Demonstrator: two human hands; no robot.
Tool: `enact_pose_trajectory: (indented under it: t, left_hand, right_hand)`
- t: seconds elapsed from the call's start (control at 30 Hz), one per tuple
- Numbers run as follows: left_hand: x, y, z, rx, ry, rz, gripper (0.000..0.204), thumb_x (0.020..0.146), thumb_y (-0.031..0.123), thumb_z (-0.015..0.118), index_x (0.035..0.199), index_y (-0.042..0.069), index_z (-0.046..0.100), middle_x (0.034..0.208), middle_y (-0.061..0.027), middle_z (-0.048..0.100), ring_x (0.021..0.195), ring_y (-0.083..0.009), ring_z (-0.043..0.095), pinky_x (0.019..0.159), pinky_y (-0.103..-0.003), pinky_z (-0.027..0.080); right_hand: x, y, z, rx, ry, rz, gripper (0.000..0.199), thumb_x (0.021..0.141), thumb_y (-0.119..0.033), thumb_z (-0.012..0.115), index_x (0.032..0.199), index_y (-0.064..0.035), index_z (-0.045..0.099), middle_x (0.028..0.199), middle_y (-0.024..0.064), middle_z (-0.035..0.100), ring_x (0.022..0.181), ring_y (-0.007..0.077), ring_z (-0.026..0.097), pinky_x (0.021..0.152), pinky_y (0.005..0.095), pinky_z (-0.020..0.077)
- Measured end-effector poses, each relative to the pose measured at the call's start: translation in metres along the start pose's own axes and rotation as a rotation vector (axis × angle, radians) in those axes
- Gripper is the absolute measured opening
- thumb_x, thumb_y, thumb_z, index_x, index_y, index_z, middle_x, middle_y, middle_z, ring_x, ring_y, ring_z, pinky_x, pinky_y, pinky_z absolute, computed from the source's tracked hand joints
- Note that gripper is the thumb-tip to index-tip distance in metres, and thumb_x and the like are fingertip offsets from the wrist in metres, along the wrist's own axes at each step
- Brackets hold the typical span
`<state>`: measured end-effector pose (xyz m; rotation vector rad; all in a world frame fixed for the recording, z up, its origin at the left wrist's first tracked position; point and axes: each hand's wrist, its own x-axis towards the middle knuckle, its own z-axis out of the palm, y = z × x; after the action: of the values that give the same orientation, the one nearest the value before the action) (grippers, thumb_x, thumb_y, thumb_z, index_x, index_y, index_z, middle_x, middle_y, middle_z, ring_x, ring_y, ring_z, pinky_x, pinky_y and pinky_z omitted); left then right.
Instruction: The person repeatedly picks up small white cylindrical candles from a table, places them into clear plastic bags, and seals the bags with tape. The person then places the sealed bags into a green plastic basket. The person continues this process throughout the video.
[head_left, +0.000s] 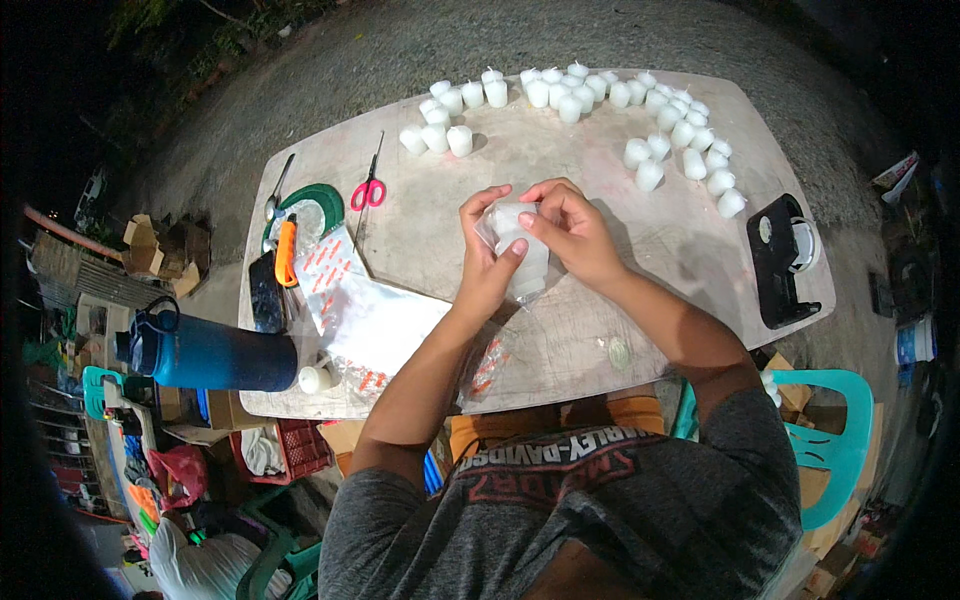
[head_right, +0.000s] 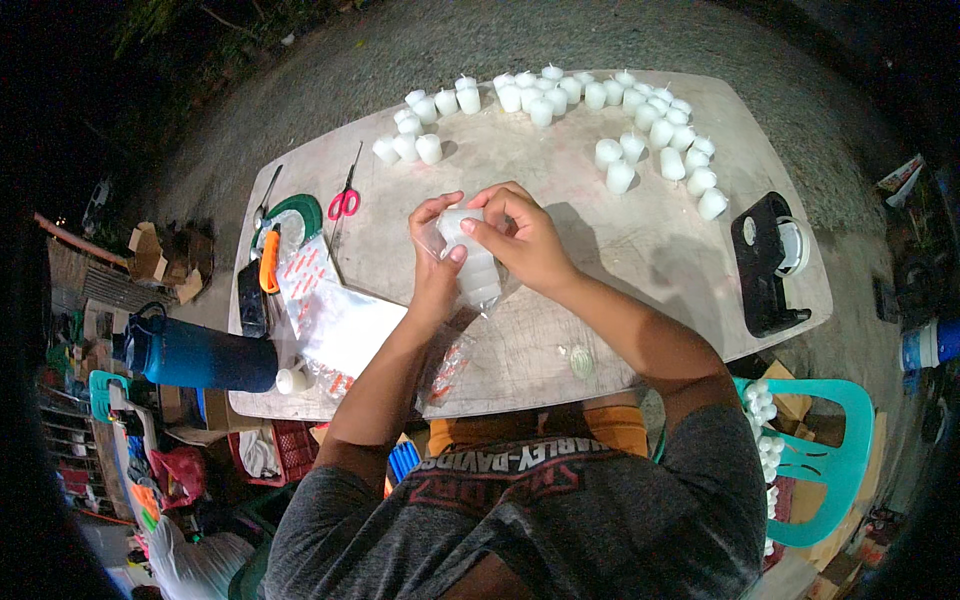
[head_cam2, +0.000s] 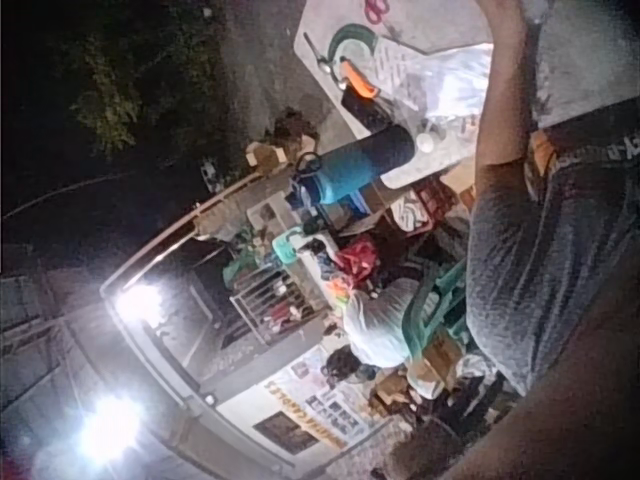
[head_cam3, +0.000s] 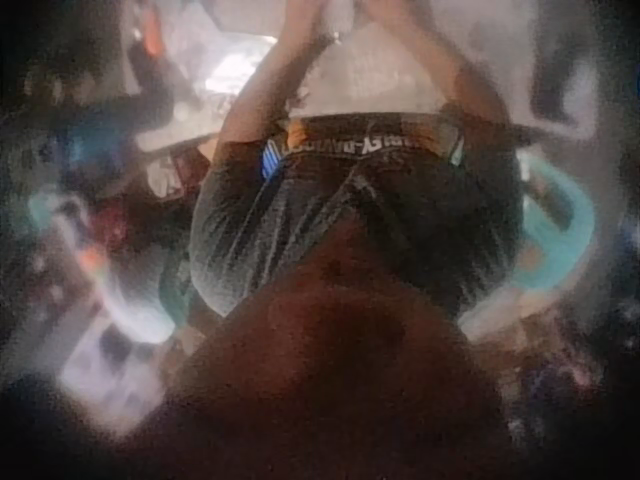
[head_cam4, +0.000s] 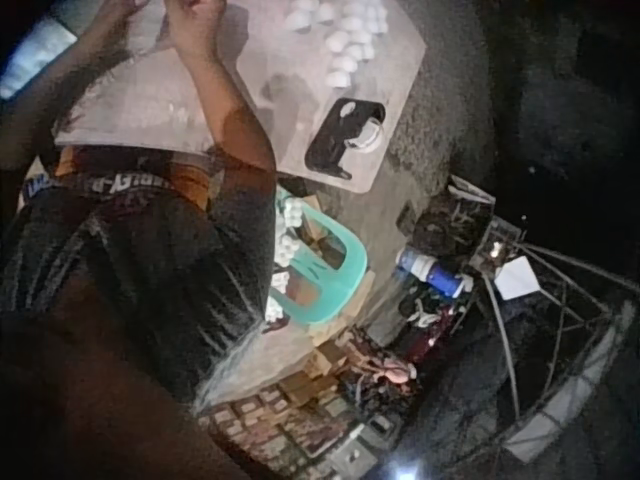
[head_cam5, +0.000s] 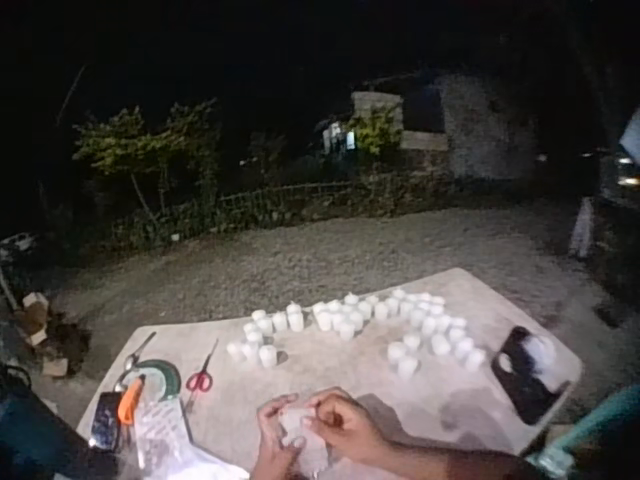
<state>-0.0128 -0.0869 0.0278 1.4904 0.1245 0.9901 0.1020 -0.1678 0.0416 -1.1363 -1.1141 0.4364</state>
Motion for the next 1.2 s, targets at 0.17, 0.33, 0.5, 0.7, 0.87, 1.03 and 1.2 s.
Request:
enact_pose_trajectory:
  t: [0.17, 0.33, 0.5, 0.7, 0.87, 1.03, 1.2]
  left_hand:
    - [-0.004, -0.008, 0.004, 0.011, 0.020, 0.014, 0.032, 0.080, 0.002, 0.048, 0.109, 0.007, 0.035, 0.118, -0.0158, 0.044, 0.110, -0.0223, 0.042, 0.099, -0.037, 0.031]
    - [-0.003, -0.008, 0.009, -0.053, 0.069, 0.053, 0.018, 0.082, -0.001, 0.045, 0.096, 0.007, 0.037, 0.113, -0.0159, 0.048, 0.106, -0.0212, 0.046, 0.096, -0.036, 0.034]
    - [0.003, -0.005, 0.010, -0.133, 0.025, 0.078, 0.014, 0.081, -0.006, 0.044, 0.089, 0.005, 0.039, 0.112, -0.0149, 0.048, 0.103, -0.0192, 0.048, 0.092, -0.033, 0.037]
    - [0.010, 0.038, 0.038, -0.065, -0.158, 0.030, 0.007, 0.086, 0.001, 0.041, 0.088, 0.008, 0.041, 0.113, -0.0140, 0.050, 0.101, -0.0174, 0.047, 0.092, -0.032, 0.037]
    - [0.009, 0.047, 0.077, -0.229, -0.289, -0.117, 0.003, 0.089, 0.006, 0.040, 0.089, 0.009, 0.042, 0.114, -0.0126, 0.050, 0.097, -0.0153, 0.046, 0.088, -0.030, 0.038]
    - [-0.002, 0.032, 0.142, -0.188, -0.356, -0.182, 0.004, 0.089, 0.005, 0.040, 0.087, 0.008, 0.043, 0.111, -0.0097, 0.053, 0.093, -0.0133, 0.046, 0.085, -0.027, 0.038]
    - [-0.022, -0.002, 0.209, -0.207, -0.463, -0.158, 0.005, 0.089, 0.005, 0.042, 0.089, 0.008, 0.046, 0.110, -0.0100, 0.055, 0.097, -0.0152, 0.048, 0.086, -0.028, 0.038]
  right_hand:
    - [-0.002, 0.002, 0.003, -0.148, 0.053, -0.097, 0.026, 0.082, -0.003, 0.065, 0.066, -0.0047, 0.044, 0.081, 0.0052, 0.051, 0.073, 0.0119, 0.048, 0.063, 0.0255, 0.0391]
    - [-0.005, 0.003, 0.011, -0.203, 0.153, -0.180, 0.027, 0.081, 0.000, 0.064, 0.065, -0.0030, 0.042, 0.071, 0.0072, 0.046, 0.068, 0.0144, 0.049, 0.059, 0.0269, 0.0391]
    - [-0.004, -0.012, 0.018, -0.215, 0.273, -0.196, 0.027, 0.080, 0.002, 0.063, 0.064, -0.0020, 0.041, 0.067, 0.0074, 0.045, 0.064, 0.0155, 0.048, 0.057, 0.0273, 0.0393]
    - [-0.029, -0.072, -0.018, -0.065, 0.219, -0.062, 0.028, 0.082, 0.005, 0.061, 0.102, -0.0061, 0.045, 0.096, 0.0079, 0.056, 0.099, 0.0168, 0.055, 0.083, 0.0264, 0.0438]
    - [-0.102, -0.129, -0.165, -0.950, 0.534, -0.302, 0.054, 0.082, -0.013, 0.067, 0.124, -0.0006, 0.036, 0.103, 0.0134, 0.057, 0.101, 0.0226, 0.054, 0.093, 0.0368, 0.0401]
    - [-0.171, -0.138, -0.285, -0.665, 0.985, 0.459, 0.078, 0.085, -0.031, 0.066, 0.135, 0.0070, 0.020, 0.085, 0.0116, 0.062, 0.090, 0.0201, 0.057, 0.081, 0.0318, 0.0454]
    - [-0.160, -0.118, -0.287, -0.367, 0.817, 0.437, 0.089, 0.082, -0.031, 0.069, 0.137, 0.0126, 0.015, 0.070, 0.0060, 0.062, 0.066, 0.0133, 0.059, 0.067, 0.0235, 0.0468]
